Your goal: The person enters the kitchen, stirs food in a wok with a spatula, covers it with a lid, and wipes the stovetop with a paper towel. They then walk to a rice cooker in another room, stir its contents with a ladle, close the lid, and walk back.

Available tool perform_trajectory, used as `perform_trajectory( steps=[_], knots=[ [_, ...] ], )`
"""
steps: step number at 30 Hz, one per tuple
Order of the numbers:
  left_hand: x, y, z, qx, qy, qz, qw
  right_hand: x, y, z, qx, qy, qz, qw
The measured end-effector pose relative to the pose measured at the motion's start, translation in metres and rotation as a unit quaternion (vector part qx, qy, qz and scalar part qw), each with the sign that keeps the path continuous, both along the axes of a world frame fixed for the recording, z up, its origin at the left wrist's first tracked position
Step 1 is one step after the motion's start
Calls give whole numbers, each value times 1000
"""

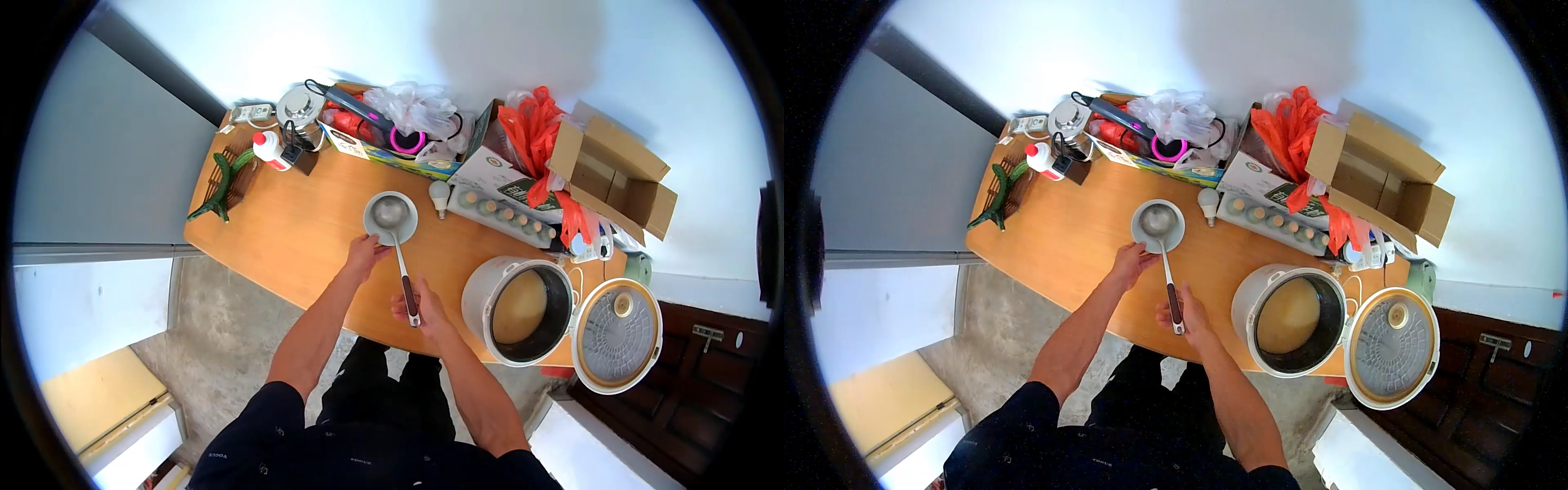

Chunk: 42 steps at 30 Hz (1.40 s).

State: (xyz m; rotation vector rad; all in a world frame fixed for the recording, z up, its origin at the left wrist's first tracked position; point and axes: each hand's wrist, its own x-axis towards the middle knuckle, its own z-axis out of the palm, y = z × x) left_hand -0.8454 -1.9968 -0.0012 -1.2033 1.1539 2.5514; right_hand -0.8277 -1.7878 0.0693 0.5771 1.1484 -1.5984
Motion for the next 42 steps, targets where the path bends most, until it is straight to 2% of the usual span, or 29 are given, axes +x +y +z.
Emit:
perform_trajectory(
  steps=[4,7,9,13,15,18,19,20,21,22,23,24,25,26,27,28,29,38,39,40,41,42],
  knots=[
    [1,1,5,16,-7,9,1000,10,16,-6,-16,2,-16,1000],
    [7,-4,6,36,1,7,999,30,39,-6,26,7,-53,998],
    [20,-9,8,19,-10,12,1000,53,65,0,113,29,-83,990],
    [62,-19,18,10,-45,55,997,120,157,6,168,18,-100,981],
    [97,-26,14,-14,-68,43,997,150,217,15,230,23,-154,961],
    [163,-30,13,-138,-155,-5,978,154,324,37,318,79,-204,922],
    [188,-32,13,-181,-191,-44,964,148,358,46,303,116,-289,901],
    [209,-29,21,-189,-232,-41,953,129,369,71,311,154,-415,841],
    [228,-24,27,-195,-270,-45,942,111,402,83,227,182,-483,826],
    [254,-22,22,-187,-284,-52,939,87,419,101,227,222,-531,786],
    [281,-22,15,-179,-297,-59,936,65,415,130,216,318,-476,791],
    [302,-18,15,-174,-318,-71,929,52,433,148,240,346,-435,796],
    [322,-13,18,-171,-339,-79,922,34,445,154,244,371,-468,764],
    [338,-9,23,-168,-354,-86,916,16,455,161,182,410,-440,778],
    [353,-4,27,-166,-370,-88,910,-5,444,179,190,369,-465,782],
    [364,3,32,-167,-368,-92,910,-21,426,201,100,329,-464,816],
    [374,8,37,-163,-375,-87,908,-31,441,184,109,410,-391,817],
    [374,43,75,-197,-346,-76,914,-63,400,184,56,374,-303,875],
    [375,46,76,-207,-341,-84,913,-72,366,212,94,322,-339,879],
    [375,49,75,-208,-342,-81,913,-76,378,194,195,470,-203,836],
    [373,52,75,-203,-336,-75,917,-79,390,177,285,594,-58,750],
    [373,55,75,-197,-330,-70,921,-77,358,198,264,536,-91,797]
  ],
)
